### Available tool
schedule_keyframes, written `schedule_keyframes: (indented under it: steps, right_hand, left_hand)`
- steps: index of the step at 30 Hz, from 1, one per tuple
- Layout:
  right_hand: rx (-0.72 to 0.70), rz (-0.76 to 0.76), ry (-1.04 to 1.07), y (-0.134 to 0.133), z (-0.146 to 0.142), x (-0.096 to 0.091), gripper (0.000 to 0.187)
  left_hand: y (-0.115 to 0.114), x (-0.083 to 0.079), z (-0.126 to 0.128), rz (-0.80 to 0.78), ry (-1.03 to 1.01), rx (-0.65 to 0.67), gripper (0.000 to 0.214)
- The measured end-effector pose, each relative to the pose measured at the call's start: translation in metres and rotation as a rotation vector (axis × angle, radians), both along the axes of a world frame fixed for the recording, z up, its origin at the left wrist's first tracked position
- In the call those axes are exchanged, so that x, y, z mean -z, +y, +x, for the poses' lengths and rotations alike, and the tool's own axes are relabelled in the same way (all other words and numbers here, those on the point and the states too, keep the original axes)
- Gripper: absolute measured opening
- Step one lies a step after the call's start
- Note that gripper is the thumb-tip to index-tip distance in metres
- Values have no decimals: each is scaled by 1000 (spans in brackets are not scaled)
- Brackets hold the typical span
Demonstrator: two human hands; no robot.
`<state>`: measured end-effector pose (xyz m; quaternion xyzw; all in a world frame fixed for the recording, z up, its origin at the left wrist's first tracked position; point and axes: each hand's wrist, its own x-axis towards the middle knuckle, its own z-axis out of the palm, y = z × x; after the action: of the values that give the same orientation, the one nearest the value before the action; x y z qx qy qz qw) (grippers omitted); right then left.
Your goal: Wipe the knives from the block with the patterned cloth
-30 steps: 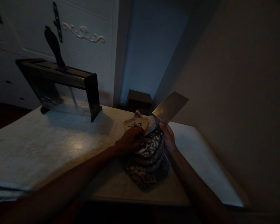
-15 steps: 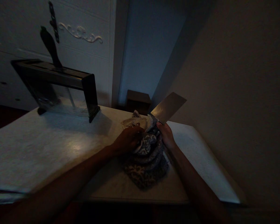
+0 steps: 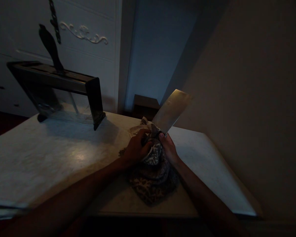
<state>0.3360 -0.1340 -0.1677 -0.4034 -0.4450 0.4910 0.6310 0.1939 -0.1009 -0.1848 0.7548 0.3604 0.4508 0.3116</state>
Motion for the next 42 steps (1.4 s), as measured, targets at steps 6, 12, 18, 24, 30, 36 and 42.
schedule_keyframes:
  steps: [6, 12, 18, 24, 30, 36, 42]
  right_hand:
    - [20, -10, -24, 2, 0, 4, 57]
    - [34, 5, -29, 5, 5, 8, 50]
    - [18, -38, 20, 7, 8, 14, 51]
    - [-17, -31, 59, 4, 4, 13, 48]
    - [31, 36, 54, 6, 6, 6, 46]
    - [78, 53, 72, 8, 13, 5, 46]
    - [73, 80, 86, 6, 14, 2, 42]
  left_hand:
    - [-7, -1, 3, 161, 8, -28, 23]
    - [-11, -1, 10, 331, 14, 48, 35]
    - [-3, 1, 10, 280, 3, 41, 27]
    - [1, 1, 9, 94, -9, -50, 24]
    - [3, 1, 6, 3, -8, 59, 43]
    - [-3, -4, -4, -65, 42, 254, 47]
    - [4, 3, -1, -21, 30, 281, 52]
